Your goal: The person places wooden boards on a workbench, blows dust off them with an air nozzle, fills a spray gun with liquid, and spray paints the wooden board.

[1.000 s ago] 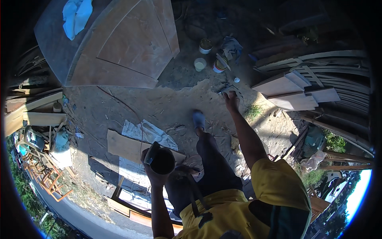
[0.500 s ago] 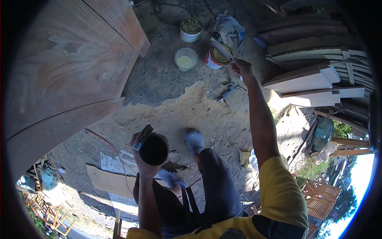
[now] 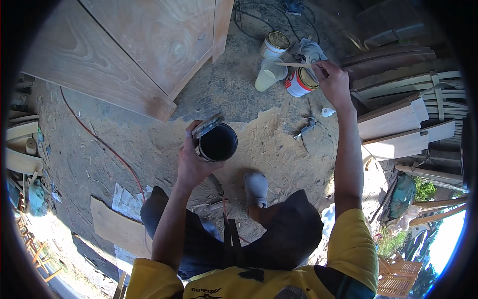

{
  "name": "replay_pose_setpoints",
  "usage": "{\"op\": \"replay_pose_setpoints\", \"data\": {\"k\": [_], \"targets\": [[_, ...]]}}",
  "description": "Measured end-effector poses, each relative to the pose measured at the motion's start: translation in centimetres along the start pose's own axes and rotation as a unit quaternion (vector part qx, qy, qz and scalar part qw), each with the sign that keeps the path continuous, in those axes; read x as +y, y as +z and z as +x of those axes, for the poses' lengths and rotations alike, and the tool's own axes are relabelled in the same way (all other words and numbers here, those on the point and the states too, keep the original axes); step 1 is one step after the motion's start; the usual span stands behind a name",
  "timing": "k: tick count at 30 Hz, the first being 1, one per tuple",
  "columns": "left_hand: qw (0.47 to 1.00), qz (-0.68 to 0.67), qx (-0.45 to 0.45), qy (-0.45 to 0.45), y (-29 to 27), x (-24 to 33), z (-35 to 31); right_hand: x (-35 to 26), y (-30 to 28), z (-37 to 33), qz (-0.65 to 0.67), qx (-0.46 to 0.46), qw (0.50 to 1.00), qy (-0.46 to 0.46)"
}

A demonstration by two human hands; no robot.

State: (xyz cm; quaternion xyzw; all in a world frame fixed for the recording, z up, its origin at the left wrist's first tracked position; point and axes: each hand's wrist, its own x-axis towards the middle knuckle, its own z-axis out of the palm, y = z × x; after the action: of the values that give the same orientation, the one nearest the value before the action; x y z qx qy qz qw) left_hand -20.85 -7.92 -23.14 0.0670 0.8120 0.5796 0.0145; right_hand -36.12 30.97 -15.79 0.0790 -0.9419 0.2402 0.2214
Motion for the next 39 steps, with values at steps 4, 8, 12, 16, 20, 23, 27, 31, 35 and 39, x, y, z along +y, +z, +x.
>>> {"op": "replay_pose_setpoints", "data": {"k": [4,8,12,16,20,23,27,31,35,39], "targets": [[1.0,0.01,0.026,-0.001,-1.1,-0.4,-1.2,-1.3,6.1,2.7,-0.137,-0.157,0.976,-0.057],[0.999,0.016,0.043,0.011,-2.2,-0.1,-2.3,-0.5,11.5,3.4,-0.111,-0.27,0.953,-0.083],[0.998,0.0,0.06,-0.001,-3.0,-0.3,-3.2,0.9,12.4,3.4,-0.257,-0.313,0.911,-0.075],[0.998,0.008,0.07,0.003,-3.7,-0.4,-3.2,0.2,12.7,2.5,-0.179,-0.282,0.942,-0.041],[0.999,-0.007,0.054,0.0,-3.4,-0.8,-2.7,0.3,12.2,2.3,-0.218,-0.254,0.941,-0.049],[0.998,-0.021,0.056,0.0,-2.8,-1.4,-2.5,-0.1,12.3,2.6,-0.243,-0.248,0.935,-0.074],[0.999,-0.01,0.046,-0.003,-2.3,-1.3,-2.2,-0.7,12.2,2.3,-0.186,-0.221,0.955,-0.062],[0.999,-0.012,0.037,-0.008,-2.2,-1.5,-2.1,-0.5,12.3,2.7,-0.27,-0.263,0.923,-0.08],[0.999,-0.027,0.037,0.002,-2.4,-1.6,-2.2,-0.1,12.7,2.5,-0.246,-0.241,0.936,-0.072],[0.998,-0.032,0.044,0.003,-3.0,-1.1,-2.4,-0.4,12.9,2.5,-0.256,-0.235,0.935,-0.07]]}}
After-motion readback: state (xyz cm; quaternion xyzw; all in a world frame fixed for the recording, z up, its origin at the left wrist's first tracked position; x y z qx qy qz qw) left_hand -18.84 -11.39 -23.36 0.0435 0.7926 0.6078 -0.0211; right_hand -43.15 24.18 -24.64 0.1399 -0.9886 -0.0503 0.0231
